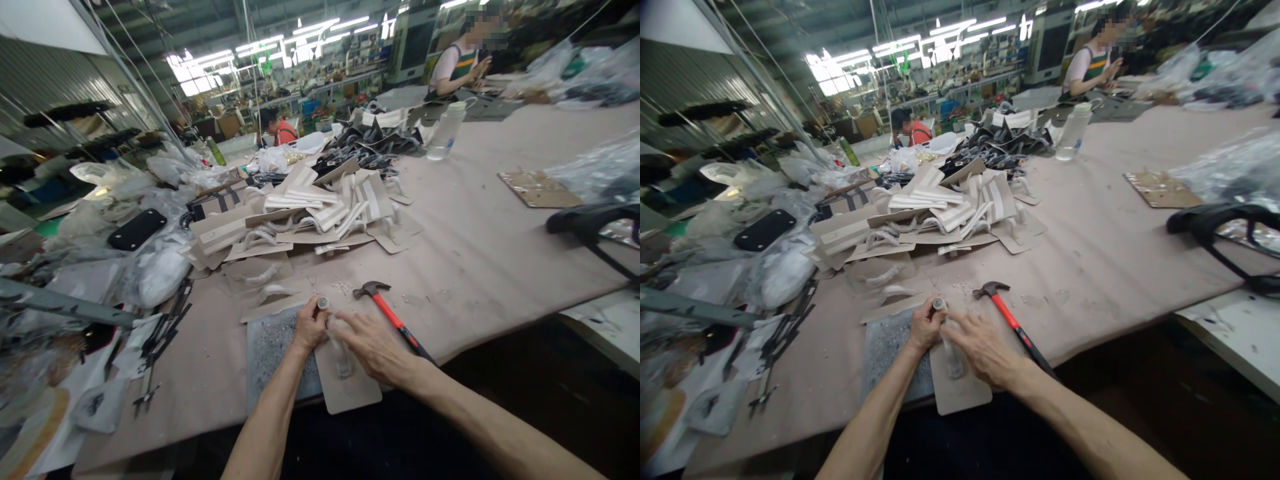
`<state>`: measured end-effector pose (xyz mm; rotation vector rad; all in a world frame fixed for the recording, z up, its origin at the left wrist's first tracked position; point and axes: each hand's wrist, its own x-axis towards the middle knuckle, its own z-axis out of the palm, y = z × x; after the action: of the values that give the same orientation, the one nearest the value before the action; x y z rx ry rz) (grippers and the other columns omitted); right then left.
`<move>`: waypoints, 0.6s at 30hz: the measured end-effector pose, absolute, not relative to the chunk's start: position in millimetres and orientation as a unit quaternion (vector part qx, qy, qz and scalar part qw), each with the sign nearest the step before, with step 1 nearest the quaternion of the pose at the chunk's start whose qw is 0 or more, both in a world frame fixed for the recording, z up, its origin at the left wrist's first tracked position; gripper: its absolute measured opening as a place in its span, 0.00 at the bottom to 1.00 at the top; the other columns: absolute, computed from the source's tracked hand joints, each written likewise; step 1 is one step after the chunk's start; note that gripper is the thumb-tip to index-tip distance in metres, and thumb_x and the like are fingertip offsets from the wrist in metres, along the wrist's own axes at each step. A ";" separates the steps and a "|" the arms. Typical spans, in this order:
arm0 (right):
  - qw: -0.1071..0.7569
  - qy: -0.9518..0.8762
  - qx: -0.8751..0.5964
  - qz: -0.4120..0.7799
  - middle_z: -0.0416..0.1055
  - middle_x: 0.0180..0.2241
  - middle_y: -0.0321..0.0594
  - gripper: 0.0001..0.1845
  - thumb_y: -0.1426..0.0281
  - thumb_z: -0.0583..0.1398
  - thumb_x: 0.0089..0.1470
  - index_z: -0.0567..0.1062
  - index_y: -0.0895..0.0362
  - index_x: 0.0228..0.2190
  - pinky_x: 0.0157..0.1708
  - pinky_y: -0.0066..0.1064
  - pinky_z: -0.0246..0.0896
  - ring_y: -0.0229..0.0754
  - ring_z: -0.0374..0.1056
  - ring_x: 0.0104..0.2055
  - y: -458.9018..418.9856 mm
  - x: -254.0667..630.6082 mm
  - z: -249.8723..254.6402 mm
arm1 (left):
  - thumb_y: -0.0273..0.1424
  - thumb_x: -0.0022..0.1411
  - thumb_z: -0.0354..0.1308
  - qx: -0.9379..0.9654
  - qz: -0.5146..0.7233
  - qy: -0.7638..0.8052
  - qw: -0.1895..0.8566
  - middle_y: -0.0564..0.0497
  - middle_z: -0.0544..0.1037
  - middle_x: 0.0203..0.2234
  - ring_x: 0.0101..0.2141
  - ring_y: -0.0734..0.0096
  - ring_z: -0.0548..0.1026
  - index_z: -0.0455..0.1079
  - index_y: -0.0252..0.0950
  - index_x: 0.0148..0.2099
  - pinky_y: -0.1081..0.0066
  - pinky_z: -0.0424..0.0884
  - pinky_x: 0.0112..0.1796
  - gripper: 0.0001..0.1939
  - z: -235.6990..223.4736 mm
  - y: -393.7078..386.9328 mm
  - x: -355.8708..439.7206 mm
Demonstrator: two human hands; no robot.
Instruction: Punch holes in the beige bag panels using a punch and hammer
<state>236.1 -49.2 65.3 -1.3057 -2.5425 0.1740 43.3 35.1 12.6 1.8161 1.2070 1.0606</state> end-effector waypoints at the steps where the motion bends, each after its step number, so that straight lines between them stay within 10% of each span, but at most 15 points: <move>1: 0.117 -0.899 -0.415 0.073 0.62 0.58 0.49 0.22 0.77 0.53 0.56 0.69 0.55 0.52 0.49 0.42 0.57 0.48 0.62 0.51 -47.5 225.8 67.6 | 0.29 0.57 0.58 0.696 0.415 0.468 0.354 0.51 0.79 0.32 0.33 0.69 0.76 0.74 0.36 0.44 0.72 0.71 0.38 0.12 12.2 35.3 44.5; 6: 0.047 -0.904 -0.419 0.074 0.70 0.42 0.49 0.10 0.76 0.52 0.58 0.72 0.58 0.38 0.42 0.40 0.57 0.47 0.64 0.41 -42.5 194.1 62.1 | 0.35 0.54 0.64 0.560 0.501 0.521 0.405 0.51 0.78 0.28 0.29 0.71 0.75 0.74 0.33 0.39 0.73 0.72 0.34 0.12 13.2 43.1 51.2; 18: 0.022 -0.746 -0.664 0.049 0.73 0.37 0.53 0.21 0.74 0.52 0.56 0.67 0.64 0.51 0.27 0.35 0.55 0.49 0.72 0.32 -41.8 199.4 112.1 | 0.38 0.54 0.68 0.473 0.634 0.504 0.346 0.48 0.80 0.32 0.32 0.69 0.78 0.73 0.32 0.42 0.71 0.75 0.37 0.17 83.8 39.3 28.4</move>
<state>199.4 -41.8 112.1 -2.0554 -2.3113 0.1527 28.4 39.3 83.8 1.2280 1.3089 1.6443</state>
